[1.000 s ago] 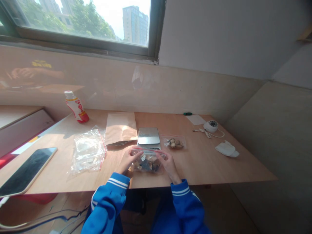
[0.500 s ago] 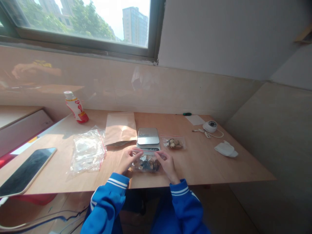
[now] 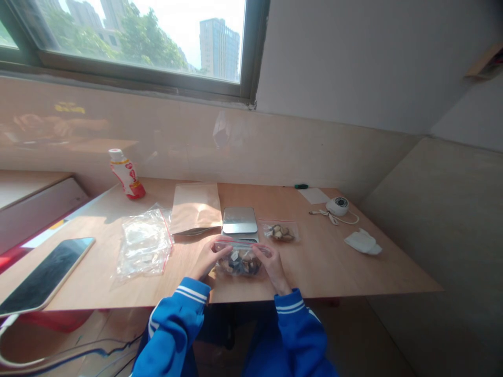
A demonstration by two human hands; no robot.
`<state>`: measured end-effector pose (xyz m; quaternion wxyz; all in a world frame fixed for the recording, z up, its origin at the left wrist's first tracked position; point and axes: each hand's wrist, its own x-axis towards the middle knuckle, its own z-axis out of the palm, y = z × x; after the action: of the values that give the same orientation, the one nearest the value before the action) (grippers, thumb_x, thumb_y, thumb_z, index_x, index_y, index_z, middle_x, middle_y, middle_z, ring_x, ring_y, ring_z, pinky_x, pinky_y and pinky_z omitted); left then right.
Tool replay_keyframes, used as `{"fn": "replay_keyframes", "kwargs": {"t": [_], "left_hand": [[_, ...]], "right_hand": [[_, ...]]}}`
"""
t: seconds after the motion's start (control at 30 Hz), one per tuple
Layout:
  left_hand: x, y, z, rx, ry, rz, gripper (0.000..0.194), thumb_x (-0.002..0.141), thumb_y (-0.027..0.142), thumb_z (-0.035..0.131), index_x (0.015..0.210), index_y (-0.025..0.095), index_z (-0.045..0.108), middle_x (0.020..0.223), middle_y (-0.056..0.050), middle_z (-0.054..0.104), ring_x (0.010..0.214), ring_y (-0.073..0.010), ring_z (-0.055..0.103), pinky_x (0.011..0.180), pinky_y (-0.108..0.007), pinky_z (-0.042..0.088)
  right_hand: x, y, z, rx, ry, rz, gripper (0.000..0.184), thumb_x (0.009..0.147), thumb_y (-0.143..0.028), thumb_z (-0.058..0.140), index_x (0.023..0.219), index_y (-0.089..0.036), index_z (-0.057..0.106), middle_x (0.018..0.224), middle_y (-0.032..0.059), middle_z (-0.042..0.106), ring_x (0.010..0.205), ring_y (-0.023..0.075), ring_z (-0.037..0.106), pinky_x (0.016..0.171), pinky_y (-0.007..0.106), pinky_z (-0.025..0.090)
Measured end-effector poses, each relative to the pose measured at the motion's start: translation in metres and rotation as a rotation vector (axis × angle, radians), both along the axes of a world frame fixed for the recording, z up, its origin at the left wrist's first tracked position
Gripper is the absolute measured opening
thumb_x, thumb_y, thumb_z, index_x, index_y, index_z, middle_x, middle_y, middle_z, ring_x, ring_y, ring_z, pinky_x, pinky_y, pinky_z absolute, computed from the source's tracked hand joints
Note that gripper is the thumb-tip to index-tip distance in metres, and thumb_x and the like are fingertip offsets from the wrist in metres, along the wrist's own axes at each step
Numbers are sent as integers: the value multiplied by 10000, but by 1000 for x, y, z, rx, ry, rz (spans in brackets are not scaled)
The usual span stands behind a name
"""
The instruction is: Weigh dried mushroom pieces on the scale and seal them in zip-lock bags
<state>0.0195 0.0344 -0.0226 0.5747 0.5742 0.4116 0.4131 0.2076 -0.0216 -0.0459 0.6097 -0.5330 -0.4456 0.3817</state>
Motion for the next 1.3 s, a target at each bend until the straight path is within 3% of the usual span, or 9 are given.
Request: {"fn": "replay_keyframes", "kwargs": {"t": [0.2,0.37,0.63,0.97,1.3], "left_hand": [[2,-1,-2,-70,10,-83,353,637,429,746,824,137,681,741,-65,694,730,-211,647,694,-309,497],[3,-1,0,-11,43,-62,304,649,412,736,788,146,689,741,-57,694,729,-206,644,672,-294,494],[5,-3,6,21,134,-27,300,634,437,731,723,155,680,673,-45,671,667,-196,624,627,-294,484],[6,-2,4,5,51,-72,357,657,426,727,857,136,669,835,-70,708,835,-226,655,783,-331,503],[7,1,-5,24,73,-87,366,668,442,729,868,138,688,830,-74,714,793,-212,658,722,-303,508]], "right_hand": [[-4,2,-1,-28,8,37,330,677,-448,726,841,-162,723,833,71,732,805,224,675,743,339,538],[-7,1,5,2,-73,29,271,691,-436,716,756,-172,721,765,45,703,769,205,653,738,325,525],[-5,1,-3,100,-197,7,181,758,-361,675,751,-185,713,736,20,636,741,173,616,702,291,507],[-6,2,-2,22,-63,63,249,733,-388,699,854,-172,722,872,58,715,861,216,662,791,326,525],[-11,8,-9,30,-110,4,196,725,-348,704,807,-171,724,817,50,714,814,209,660,773,326,523]]}}
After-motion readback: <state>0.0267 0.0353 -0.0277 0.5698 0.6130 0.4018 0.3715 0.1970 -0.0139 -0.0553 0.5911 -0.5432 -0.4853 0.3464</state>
